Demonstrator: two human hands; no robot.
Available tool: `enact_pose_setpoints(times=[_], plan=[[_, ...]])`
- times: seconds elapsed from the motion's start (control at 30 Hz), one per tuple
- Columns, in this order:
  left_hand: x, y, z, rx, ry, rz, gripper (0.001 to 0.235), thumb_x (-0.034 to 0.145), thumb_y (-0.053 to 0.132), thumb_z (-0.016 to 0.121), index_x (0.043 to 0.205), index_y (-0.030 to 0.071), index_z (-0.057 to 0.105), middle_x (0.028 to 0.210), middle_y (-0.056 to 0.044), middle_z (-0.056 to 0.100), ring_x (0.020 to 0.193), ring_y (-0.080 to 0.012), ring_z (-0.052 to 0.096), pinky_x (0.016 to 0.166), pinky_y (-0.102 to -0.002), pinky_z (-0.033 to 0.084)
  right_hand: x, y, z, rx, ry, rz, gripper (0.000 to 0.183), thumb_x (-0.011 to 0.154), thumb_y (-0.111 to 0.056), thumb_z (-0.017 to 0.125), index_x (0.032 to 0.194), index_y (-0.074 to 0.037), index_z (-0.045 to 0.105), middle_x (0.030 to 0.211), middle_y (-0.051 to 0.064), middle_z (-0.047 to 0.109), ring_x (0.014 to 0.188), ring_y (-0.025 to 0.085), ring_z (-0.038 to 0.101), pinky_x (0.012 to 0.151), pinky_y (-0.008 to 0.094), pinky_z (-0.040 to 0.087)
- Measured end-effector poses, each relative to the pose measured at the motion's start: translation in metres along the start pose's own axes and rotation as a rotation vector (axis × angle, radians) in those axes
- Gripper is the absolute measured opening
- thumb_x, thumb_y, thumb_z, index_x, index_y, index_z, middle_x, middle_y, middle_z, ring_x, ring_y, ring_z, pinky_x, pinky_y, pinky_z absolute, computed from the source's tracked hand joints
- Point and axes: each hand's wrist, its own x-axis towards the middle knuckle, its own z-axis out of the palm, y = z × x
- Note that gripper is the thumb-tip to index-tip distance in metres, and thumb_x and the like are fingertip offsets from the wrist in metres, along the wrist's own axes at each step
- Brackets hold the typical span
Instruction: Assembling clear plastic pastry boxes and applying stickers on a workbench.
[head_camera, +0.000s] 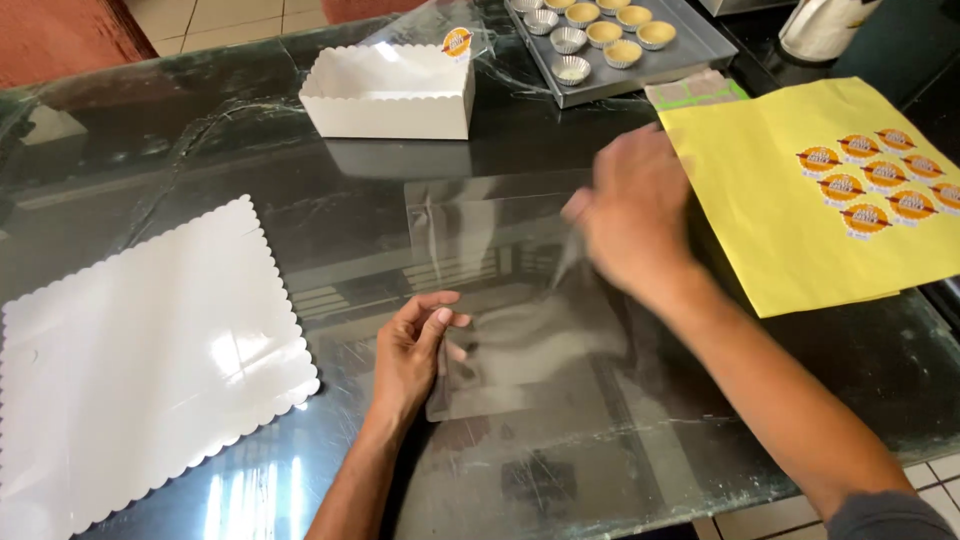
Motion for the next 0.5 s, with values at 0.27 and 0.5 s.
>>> enact_pose_setpoints(times=[0.27,0.5], plan=[[0.002,-0.010,0.000,-0.018,-0.044,0.077,0.026,0.101,0.017,0.061,0.120,0.002,0.071,0.096,-0.007,0.076,0.071,-0.0069,0.064,0.056,-0.025,0.057,0.021,0.011,-0.006,0.421,0.192,-0.402,0.081,0.082,-0.040,0.084,0.143,0.003,0.053,0.143,0.024,0.055,0.137,0.044,0.047,0.112,0.053,0.038],[0.000,-0.002,0.001,-0.002,-0.018,0.053,0.024,0.100,0.016,0.061,0.118,0.002,0.070,0.097,-0.005,0.073,0.087,-0.0079,0.070,0.059,-0.028,0.060,0.040,-0.018,-0.011,0.665,-0.339,-0.080,0.026,0.089,-0.027,0.079,0.098,-0.003,0.072,0.085,0.006,0.075,0.078,0.015,0.072,0.074,0.033,0.057]])
